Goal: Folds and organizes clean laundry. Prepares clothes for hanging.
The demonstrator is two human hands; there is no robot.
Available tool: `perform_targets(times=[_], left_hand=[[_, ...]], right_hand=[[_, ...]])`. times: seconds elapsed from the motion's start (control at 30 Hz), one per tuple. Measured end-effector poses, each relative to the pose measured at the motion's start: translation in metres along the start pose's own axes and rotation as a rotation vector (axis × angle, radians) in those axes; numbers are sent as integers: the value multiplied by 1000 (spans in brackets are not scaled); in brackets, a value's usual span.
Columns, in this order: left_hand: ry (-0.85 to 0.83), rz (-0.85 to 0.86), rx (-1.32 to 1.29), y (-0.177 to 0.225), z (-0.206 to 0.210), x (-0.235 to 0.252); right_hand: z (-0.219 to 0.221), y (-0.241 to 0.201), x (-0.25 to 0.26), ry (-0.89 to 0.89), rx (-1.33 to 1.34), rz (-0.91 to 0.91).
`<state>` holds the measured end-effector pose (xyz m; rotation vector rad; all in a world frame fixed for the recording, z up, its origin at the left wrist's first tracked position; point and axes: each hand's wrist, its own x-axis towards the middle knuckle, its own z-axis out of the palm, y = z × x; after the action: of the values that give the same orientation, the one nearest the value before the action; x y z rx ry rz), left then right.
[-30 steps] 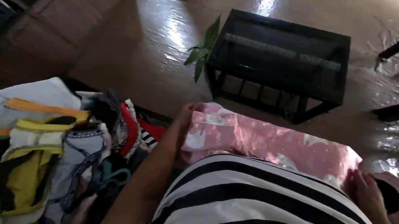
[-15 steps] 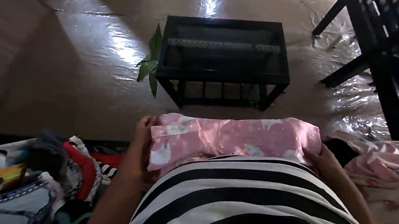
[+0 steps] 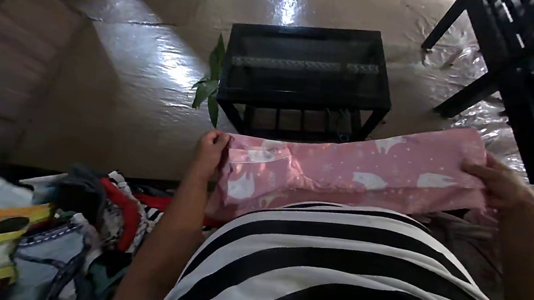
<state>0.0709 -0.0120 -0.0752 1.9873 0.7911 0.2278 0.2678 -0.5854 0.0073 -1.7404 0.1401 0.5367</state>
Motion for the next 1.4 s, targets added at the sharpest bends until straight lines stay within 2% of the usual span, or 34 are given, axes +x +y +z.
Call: perform_targets(times=[0.13,0.23,0.3,0.37,0.43,0.5,0.53,0.63,0.73,0.8,0.83,0.97,1.03,1.1,1.13,1.2,1.3,1.33,1.4], left_hand=[[-58,-10,164,9,12,-1],[-4,56,338,41,13,-14],[24,169,187,75,21,-28],[-139,185,-231,107,45,-50],[-478,74,-596,129,79,-71],[-817,-99,-714,129,116,-79],[-914,-159,-714,123,133,-80],[-1023,-239,-753,116,155,-81],[-1103,-166,-818,110,159,-80],[-1059,-173,-866,108,158,-86],[-1031,-209,-871,106,156,-88],[-923,-372,-836,92,152,-89],[-872,-456,-815,94,147,-88],[-793,-515,-775,95,147,-85],[-749,-490,-729,92,149,-84],[-702,-292,-564,92,143,-83],[-586,-1,-218,119,101,-95],[-549,42,-180,129,84,-101],[-495,84,-294,127,59,-102]], right_hand=[[-11,10,6,55,-58,39],[-3,15,2,99,-95,58],[3,11,-1,106,-143,59],[13,1,-6,101,-215,17],[35,-19,-19,77,-308,-71],[64,-42,-37,20,-372,-151],[79,-51,-44,-24,-386,-168],[126,-64,-57,-202,-467,-181],[161,-55,-56,-443,-529,-248],[171,-44,-47,-587,-543,-288],[171,-38,-42,-587,-567,-310],[153,-9,-13,-262,-787,-438],[147,3,-5,-160,-865,-351],[145,12,-4,-161,-916,-235],[146,15,-6,-189,-929,-188],[151,18,-11,-244,-971,-147],[159,14,-17,-293,-1027,-150],[160,13,-18,-292,-1002,-156],[161,11,-18,-272,-867,-173]])
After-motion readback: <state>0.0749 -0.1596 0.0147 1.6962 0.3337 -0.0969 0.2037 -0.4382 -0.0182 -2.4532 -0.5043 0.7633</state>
